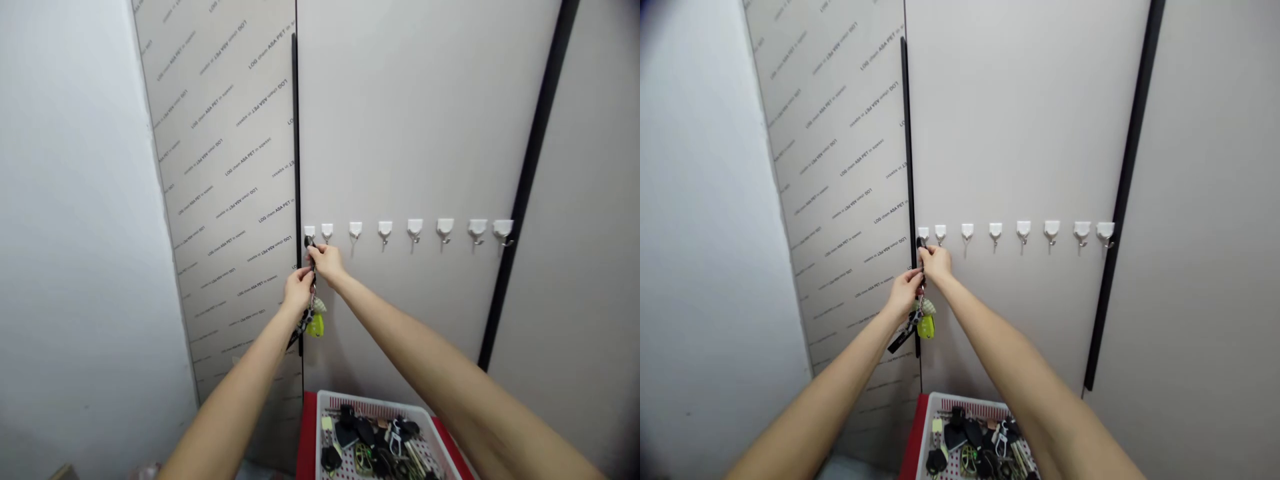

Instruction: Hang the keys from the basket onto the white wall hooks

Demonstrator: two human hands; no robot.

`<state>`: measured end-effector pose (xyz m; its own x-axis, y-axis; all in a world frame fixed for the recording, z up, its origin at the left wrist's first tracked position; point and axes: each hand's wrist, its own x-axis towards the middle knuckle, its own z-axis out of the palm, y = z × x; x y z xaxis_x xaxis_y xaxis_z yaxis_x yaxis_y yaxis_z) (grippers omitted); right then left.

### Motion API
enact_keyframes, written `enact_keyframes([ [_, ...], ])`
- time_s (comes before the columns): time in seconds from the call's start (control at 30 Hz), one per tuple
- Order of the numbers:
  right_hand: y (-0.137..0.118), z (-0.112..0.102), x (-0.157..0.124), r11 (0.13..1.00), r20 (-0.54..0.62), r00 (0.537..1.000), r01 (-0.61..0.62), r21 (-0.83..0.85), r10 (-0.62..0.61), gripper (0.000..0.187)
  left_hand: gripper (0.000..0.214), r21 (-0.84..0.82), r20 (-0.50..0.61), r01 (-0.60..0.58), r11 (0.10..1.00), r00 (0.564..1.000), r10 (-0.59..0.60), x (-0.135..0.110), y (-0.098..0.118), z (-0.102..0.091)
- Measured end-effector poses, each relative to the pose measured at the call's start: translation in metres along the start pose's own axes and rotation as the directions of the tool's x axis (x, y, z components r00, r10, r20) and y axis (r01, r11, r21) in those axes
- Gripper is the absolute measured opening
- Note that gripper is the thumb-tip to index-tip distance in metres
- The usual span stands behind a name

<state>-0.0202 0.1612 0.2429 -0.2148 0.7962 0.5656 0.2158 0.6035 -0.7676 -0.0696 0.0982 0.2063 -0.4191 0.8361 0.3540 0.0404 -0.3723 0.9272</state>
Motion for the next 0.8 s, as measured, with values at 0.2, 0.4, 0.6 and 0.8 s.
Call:
enact_keyframes([
  [0.2,0.012,0.005,0.001,0.989,0.028,0.997,-0.066,-0.134,0.071,0.027,0.017,0.175,0.002,0.033,0.984,0.999,-0.034,0.013,-0.02,-0.004],
  [0.4,0.023,-0.006,-0.025,0.971,0.064,0.998,0.027,-0.238,-0.012,0.028,0.021,0.257,-0.041,0.085,0.963,0.996,-0.077,0.014,-0.032,-0.012],
  [0.6,0.086,-0.041,-0.099,0.953,0.433,0.899,0.069,-0.295,0.069,0.022,0.026,0.399,0.021,-0.122,0.909,0.992,0.124,-0.021,-0.064,-0.014],
  [0.8,0.152,-0.063,-0.187,0.811,0.608,0.72,0.109,-0.575,0.335,0.019,0.024,0.725,0.431,-0.25,0.641,0.891,-0.14,-0.102,-0.126,-0.001],
])
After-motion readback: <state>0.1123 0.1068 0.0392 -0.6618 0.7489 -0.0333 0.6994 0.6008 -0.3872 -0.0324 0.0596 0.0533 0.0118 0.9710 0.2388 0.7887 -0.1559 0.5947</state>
